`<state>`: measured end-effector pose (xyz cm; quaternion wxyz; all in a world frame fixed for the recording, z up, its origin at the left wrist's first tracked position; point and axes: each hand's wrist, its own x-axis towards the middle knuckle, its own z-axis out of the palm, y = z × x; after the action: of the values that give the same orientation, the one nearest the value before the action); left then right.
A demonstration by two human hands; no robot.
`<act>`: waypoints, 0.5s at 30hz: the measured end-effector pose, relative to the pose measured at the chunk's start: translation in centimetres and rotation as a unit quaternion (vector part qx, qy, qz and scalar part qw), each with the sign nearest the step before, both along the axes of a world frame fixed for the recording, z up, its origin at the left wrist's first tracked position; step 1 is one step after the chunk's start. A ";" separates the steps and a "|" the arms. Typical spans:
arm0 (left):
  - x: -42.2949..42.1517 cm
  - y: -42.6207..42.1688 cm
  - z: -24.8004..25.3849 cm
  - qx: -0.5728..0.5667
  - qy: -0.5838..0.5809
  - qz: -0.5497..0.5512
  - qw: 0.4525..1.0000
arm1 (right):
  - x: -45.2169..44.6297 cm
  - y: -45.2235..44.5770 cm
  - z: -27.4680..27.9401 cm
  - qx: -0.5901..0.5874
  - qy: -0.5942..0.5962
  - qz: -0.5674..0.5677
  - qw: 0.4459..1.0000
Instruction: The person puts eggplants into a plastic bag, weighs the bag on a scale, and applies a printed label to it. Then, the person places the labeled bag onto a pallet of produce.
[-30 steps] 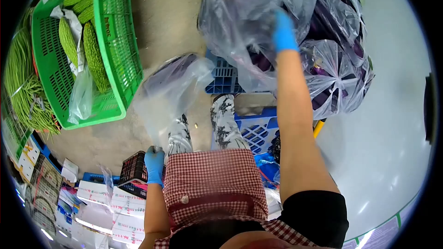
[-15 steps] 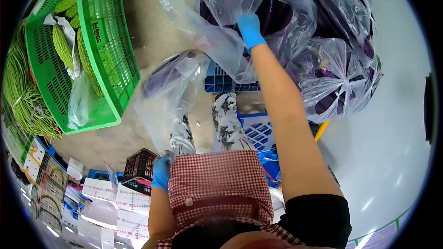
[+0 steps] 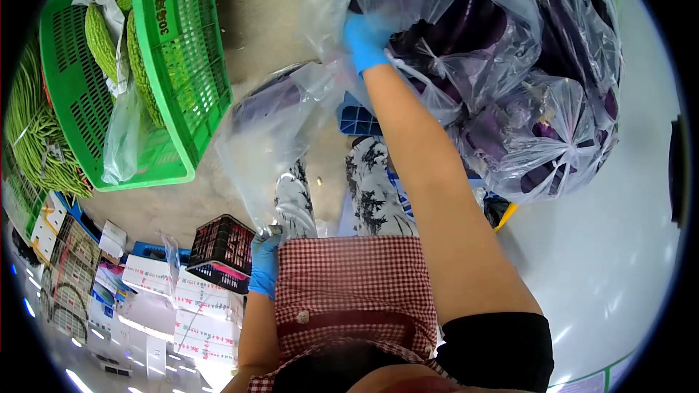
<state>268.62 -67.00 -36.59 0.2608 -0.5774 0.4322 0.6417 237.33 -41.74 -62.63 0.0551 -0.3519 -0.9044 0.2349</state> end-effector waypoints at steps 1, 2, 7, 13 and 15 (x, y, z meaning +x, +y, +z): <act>0.1 -0.2 0.1 -0.003 0.000 0.003 1.000 | -0.5 -0.4 1.5 -0.050 -0.044 -0.030 0.997; 0.6 -0.6 -0.1 0.008 -0.001 0.002 1.000 | -1.7 -0.3 4.8 -0.098 -0.088 -0.059 0.990; 1.5 -0.9 -0.6 0.027 -0.007 0.020 0.999 | -2.3 1.3 5.4 -0.177 -0.105 -0.086 0.975; 1.0 -0.9 0.2 0.016 0.000 0.034 0.999 | -1.6 6.3 4.2 -0.262 0.083 0.138 0.952; 1.4 -1.3 -0.3 -0.012 -0.012 0.027 0.999 | -4.3 5.5 12.8 -0.085 0.048 0.246 0.964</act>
<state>270.03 -68.28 -36.84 0.2415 -0.5997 0.4212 0.6361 233.07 -36.23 -49.85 0.0084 -0.1101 -0.9362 0.3337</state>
